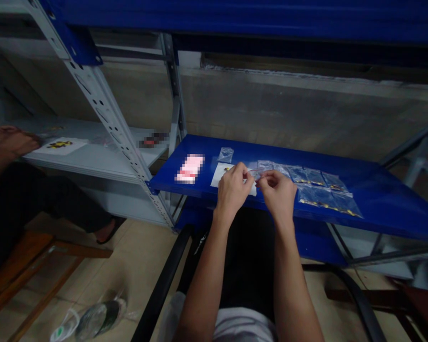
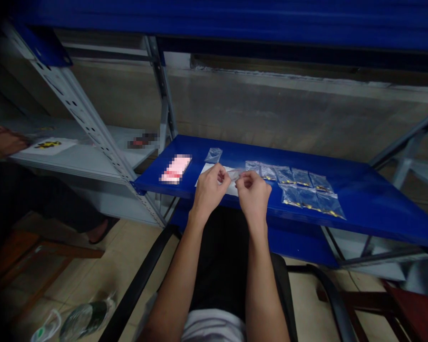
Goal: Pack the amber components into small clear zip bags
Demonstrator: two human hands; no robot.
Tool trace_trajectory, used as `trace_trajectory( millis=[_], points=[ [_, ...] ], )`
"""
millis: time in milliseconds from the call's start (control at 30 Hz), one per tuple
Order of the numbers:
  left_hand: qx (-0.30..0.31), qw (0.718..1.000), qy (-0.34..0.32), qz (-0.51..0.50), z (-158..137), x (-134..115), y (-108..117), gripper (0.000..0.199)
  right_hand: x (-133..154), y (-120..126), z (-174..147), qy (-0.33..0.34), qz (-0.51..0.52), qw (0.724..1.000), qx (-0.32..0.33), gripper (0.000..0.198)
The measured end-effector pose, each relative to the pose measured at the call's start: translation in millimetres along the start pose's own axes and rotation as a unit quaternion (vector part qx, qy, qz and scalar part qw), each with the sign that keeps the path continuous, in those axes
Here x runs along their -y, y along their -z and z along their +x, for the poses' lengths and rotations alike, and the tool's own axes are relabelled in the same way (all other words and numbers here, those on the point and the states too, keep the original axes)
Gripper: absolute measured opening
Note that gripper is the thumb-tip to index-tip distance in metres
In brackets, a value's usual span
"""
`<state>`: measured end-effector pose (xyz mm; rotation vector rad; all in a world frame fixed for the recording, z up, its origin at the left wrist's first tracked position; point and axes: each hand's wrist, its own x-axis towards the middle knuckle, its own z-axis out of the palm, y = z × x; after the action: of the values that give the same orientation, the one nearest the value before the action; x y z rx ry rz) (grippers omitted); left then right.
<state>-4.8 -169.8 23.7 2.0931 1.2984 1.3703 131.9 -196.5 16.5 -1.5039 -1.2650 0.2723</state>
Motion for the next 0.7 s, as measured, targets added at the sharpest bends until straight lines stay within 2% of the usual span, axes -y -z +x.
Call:
trace_trajectory(
  millis=[100, 233, 367, 467, 633, 700],
  points=[
    [0.017, 0.999, -0.013, -0.038, 1.5, -0.1, 0.0, 0.013, 4.9, -1.0, -1.3, 0.001, 0.021, 1.000, 0.002, 0.016],
    [0.066, 0.994, -0.063, -0.056, 5.1, -2.2, 5.2, 0.021, 6.7, 0.5, -2.1, 0.034, 0.005, 0.999, 0.014, 0.016],
    [0.089, 0.990, -0.063, -0.094, 7.1, 3.6, 10.4, 0.023, 2.1, 3.8, 0.1, 0.045, 0.039, 0.997, 0.042, 0.018],
    [0.077, 0.993, -0.051, -0.070, 7.1, 7.7, 11.4, 0.028, 0.3, 5.6, 0.2, 0.042, 0.044, 0.996, 0.058, 0.016],
    [0.055, 0.998, -0.027, -0.010, 6.2, 2.3, 6.9, 0.032, 4.6, 6.7, -4.4, 0.036, -0.108, 0.993, -0.003, 0.012],
    [0.060, 0.997, -0.025, -0.028, 6.2, -0.2, 4.0, 0.036, 3.9, 5.6, -4.5, 0.026, -0.068, 0.997, 0.007, 0.015]
  ],
)
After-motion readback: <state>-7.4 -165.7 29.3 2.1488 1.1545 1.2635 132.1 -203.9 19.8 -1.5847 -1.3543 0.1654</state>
